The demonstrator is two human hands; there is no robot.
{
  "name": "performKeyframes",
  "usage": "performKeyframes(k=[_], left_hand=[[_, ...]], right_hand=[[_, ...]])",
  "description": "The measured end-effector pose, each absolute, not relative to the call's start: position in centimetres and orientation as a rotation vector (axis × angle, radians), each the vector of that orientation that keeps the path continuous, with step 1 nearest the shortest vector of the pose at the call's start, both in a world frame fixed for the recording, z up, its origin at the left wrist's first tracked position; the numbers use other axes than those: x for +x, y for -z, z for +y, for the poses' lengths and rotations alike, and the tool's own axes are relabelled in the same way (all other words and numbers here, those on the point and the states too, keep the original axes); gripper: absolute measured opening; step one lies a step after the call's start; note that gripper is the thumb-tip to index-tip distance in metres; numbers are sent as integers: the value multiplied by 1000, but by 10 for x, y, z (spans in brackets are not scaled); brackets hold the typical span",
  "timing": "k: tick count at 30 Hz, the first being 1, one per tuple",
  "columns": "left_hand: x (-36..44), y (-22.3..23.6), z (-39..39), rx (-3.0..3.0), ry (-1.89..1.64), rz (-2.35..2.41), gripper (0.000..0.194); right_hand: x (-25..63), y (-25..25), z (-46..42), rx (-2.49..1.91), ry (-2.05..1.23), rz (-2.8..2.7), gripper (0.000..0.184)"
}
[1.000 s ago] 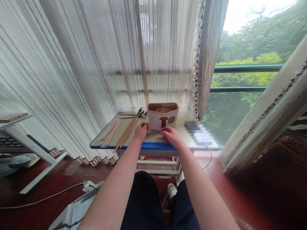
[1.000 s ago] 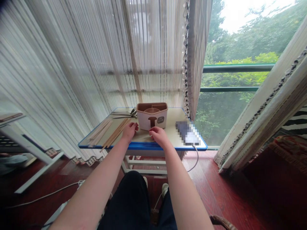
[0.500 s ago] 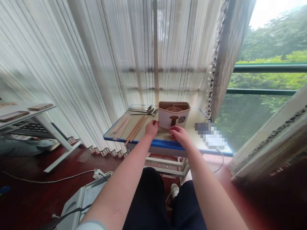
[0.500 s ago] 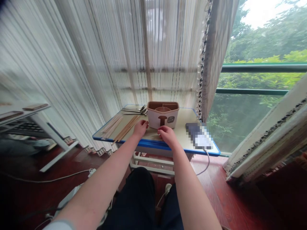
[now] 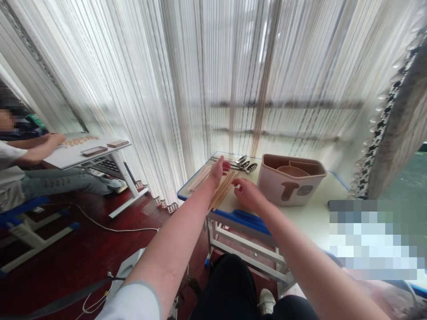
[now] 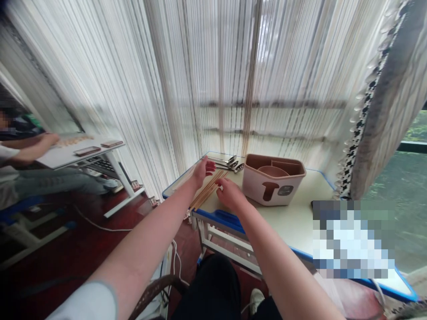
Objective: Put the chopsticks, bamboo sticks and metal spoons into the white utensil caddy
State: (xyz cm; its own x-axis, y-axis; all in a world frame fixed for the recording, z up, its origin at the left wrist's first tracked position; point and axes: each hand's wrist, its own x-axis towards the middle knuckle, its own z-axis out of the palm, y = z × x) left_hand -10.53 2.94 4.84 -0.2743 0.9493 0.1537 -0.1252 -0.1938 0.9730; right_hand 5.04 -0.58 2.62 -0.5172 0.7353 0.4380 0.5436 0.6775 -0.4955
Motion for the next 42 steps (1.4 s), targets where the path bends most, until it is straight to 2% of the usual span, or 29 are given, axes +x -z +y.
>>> performKeyframes(k=[4,10,17,23,29,42], left_hand=[[-116,-22,43,1148,-1562,1266,41],[-115,-4,59,1308,-1571,1442,38],[-116,-7,60,1124,-1600,1409,44],[-118,-6,61,1056,-1601,1431,46],[-119,-9,57,1175,-1415,1346,53],[-124,-16,52,1080,-1445,1272,48]], right_hand=[[40,-7,20,-899,-295,-2347,30],[42,0,27,-952,-342,-2363,25],[40,0,27,-921,-336,-2361,17],[42,6,33,-859,-373,-2386,21],[42,8,34,-851,-383,-2352,22],[51,-22,8,-658,-617,-2114,14]])
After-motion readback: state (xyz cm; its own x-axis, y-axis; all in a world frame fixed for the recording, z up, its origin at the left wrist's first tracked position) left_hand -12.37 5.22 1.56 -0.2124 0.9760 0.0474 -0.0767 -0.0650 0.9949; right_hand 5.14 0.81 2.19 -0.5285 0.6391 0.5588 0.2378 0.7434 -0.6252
